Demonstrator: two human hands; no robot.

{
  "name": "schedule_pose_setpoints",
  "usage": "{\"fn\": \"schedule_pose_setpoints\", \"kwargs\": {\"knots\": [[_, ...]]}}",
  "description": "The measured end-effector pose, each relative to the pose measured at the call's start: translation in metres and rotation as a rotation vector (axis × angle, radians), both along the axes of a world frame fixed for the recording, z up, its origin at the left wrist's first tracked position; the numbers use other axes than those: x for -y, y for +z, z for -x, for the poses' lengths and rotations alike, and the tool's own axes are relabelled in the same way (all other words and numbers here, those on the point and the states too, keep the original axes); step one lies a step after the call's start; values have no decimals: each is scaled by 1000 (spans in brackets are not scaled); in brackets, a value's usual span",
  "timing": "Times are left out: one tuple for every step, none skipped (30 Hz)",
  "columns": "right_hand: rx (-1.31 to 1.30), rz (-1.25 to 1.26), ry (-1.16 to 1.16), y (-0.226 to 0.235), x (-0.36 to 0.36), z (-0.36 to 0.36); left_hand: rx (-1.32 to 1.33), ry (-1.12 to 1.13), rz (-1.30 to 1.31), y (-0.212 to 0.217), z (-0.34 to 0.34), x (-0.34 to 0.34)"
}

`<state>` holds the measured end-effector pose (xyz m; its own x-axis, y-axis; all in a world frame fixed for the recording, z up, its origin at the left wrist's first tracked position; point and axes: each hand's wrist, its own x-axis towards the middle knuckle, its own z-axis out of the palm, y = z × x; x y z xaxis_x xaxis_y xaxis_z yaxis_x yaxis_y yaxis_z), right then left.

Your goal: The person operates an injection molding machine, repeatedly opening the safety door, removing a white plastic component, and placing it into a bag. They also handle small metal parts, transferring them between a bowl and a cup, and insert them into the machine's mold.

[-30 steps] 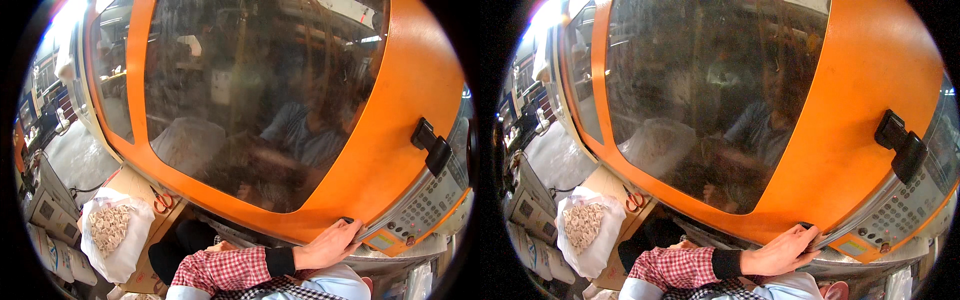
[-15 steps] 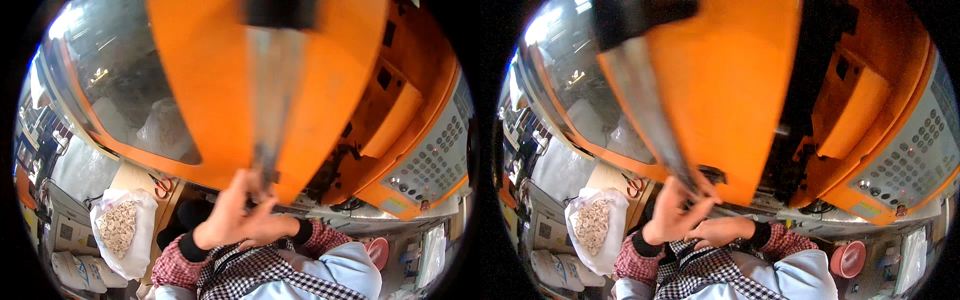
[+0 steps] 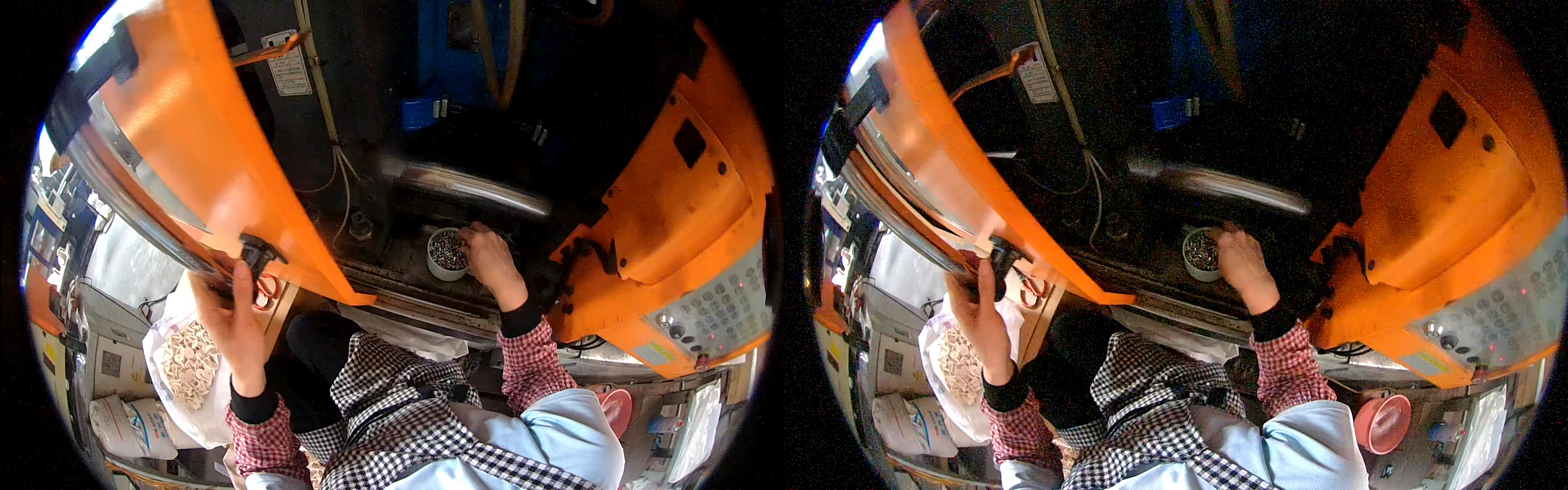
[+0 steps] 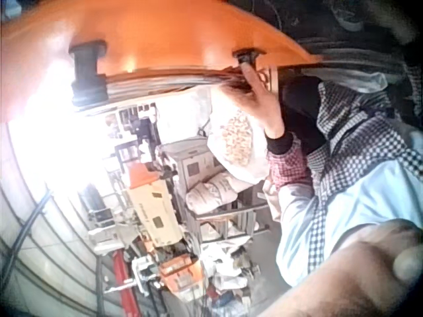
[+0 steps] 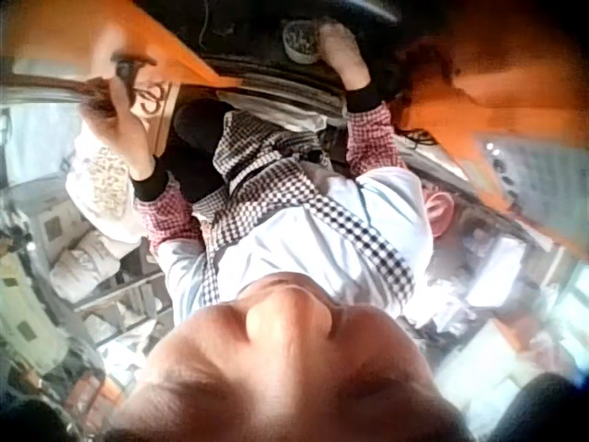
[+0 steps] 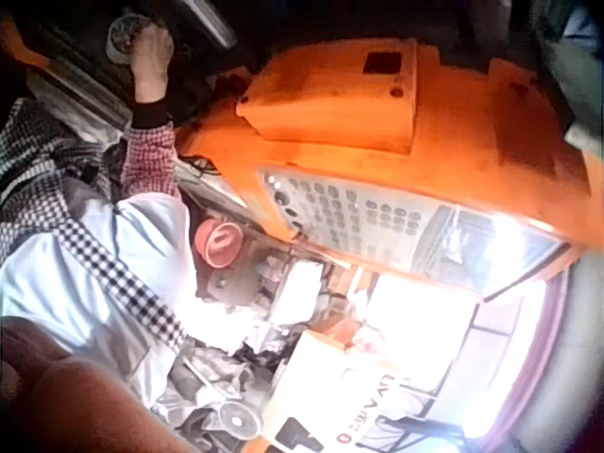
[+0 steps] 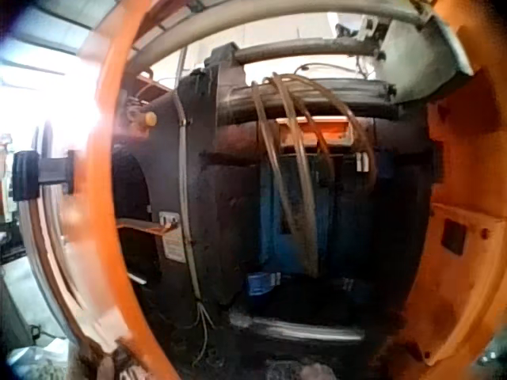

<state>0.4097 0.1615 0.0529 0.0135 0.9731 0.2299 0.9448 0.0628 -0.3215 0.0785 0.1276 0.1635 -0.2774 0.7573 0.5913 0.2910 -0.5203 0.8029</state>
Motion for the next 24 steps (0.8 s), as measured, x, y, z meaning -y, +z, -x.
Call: {"fn": "schedule_pose_setpoints", "kwargs": {"knots": [[-20, 3, 25, 4, -1, 2, -11, 35, -41, 0, 4, -6], [-42, 6, 50, 6, -3, 4, -24, 68, -11, -1, 14, -10], [-27, -17, 80, 1, -5, 6, -36, 99, 19, -1, 20, -12], [-12, -41, 109, -7, -7, 8, -25, 112, -31, 0, 22, -16], [6, -66, 135, -13, -8, 7, -28, 134, -37, 2, 24, -19], [-9, -60, 142, -16, -10, 6, -12, 147, -36, 3, 25, -22], [-24, -54, 148, -19, -12, 5, 4, 161, -34, 3, 27, -26], [-42, -51, 157, -22, -14, 5, -7, 166, -40, 3, 31, -29], [-34, -50, 158, -26, -16, 4, 7, 158, -28, 2, 35, -30], [-26, -48, 159, -29, -18, 2, 22, 150, -15, 1, 39, -31], [-17, -49, 163, -27, -21, 4, 36, 145, -5, 0, 42, -30], [-48, -41, 174, -23, -21, 5, 20, 156, -23, -2, 43, -29], [-80, -33, 186, -17, -19, 6, 3, 167, -40, -3, 44, -29], [-109, -26, 190, -12, -18, 6, -11, 170, -58, -6, 44, -29], [-124, -47, 188, -16, -19, 4, -25, 173, -77, -6, 43, -30], [-140, -67, 184, -23, -19, 0, -211, 412, -211, -9, 34, -29], [-153, -88, 180, -27, -19, -3, -395, 651, -346, -10, 17, -25], [-148, -124, 187, -27, -19, -4, -382, 649, -386, -12, 2, -17], [-138, -160, 191, -28, -18, -5, -365, 644, -424, -16, -15, -8], [-129, -194, 200, -27, -17, -5, -251, 456, -405, -31, -32, 0], [-168, -172, 207, -23, -16, -6, -136, 272, -381, -51, -48, 4], [-209, -148, 212, -17, -16, -6, -128, 4, -92, -58, -59, 5], [-249, -128, 219, -12, -16, -5, -113, -260, 197, -66, -69, 6], [-256, -137, 228, -9, -15, -3, 43, -437, 412, -73, -87, -4]]}}
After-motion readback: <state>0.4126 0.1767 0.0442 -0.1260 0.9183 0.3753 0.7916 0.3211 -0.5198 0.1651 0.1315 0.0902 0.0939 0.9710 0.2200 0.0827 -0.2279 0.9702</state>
